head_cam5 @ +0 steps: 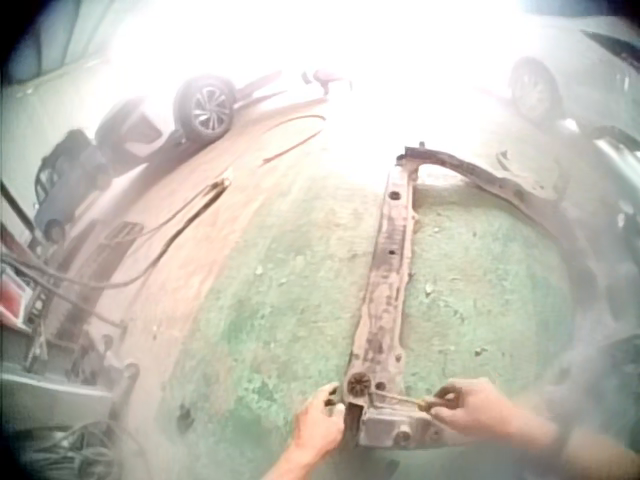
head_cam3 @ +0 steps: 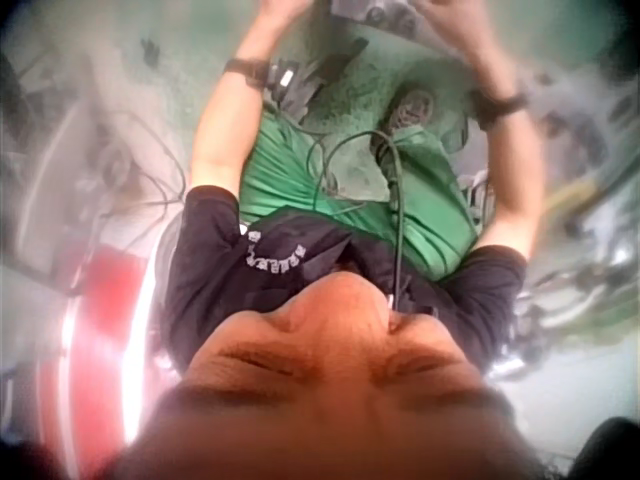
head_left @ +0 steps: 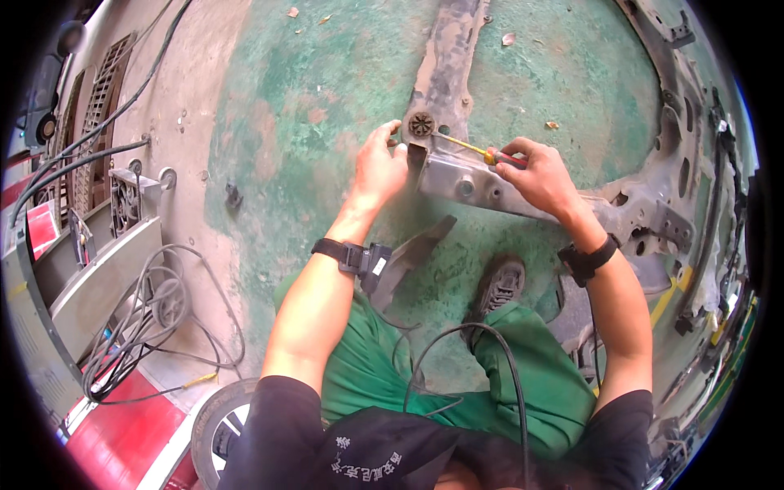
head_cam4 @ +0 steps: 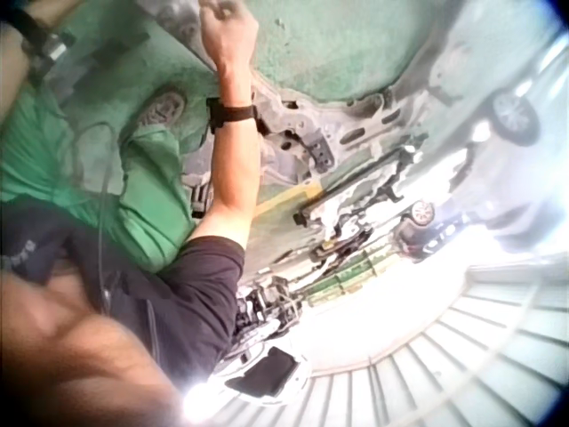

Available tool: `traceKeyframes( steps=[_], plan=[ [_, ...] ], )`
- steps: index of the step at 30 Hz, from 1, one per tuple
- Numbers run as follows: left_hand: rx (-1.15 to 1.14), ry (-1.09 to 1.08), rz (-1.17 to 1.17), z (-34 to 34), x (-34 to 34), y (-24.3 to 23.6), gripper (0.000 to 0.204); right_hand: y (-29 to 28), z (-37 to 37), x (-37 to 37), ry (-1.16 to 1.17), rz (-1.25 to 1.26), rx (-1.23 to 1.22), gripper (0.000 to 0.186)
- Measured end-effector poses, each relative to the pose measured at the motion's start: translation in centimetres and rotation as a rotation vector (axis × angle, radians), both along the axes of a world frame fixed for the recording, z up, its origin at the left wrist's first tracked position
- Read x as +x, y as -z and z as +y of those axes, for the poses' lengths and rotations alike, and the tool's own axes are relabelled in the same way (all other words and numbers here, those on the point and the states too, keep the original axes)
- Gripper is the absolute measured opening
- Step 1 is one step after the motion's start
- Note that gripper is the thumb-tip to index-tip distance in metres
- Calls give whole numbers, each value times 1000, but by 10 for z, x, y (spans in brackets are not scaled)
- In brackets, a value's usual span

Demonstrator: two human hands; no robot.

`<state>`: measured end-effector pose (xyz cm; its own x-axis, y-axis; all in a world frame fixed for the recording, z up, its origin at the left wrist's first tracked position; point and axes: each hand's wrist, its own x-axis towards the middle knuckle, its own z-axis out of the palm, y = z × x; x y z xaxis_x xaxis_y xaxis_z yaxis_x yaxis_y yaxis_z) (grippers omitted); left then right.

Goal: The person removes small metal plates and fasteners from a car subframe using a power drill and then uses a screwdriver to manipulate and install small components on another subframe on the floor.

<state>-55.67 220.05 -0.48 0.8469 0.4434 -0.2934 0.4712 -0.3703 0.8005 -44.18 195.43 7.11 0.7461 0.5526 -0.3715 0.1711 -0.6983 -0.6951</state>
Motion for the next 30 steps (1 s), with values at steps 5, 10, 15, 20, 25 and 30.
traceKeyframes(
  steps=[5, 10, 15, 20, 25, 30],
  plan=[
    [-63, -24, -75, 2, 17, 27, 38, 17, -7, -23, -8, -128, 10, 26],
    [113, -36, -148, -19, 19, 27, 35, 22, 11, -27, 99, -57, -14, 25],
    [231, 27, -45, -17, 28, 21, 46, 18, 12, -22, 19, -180, -5, 23],
    [261, 177, -127, -9, 38, 30, 56, -12, 37, -17, -246, -584, -29, 11],
    [324, 243, -156, -2, 52, 27, 48, -17, 45, 9, -316, -504, -109, 9],
    [247, 157, -9, -2, 64, 20, 32, -17, 16, 16, -78, -300, -12, 20]
  ],
)
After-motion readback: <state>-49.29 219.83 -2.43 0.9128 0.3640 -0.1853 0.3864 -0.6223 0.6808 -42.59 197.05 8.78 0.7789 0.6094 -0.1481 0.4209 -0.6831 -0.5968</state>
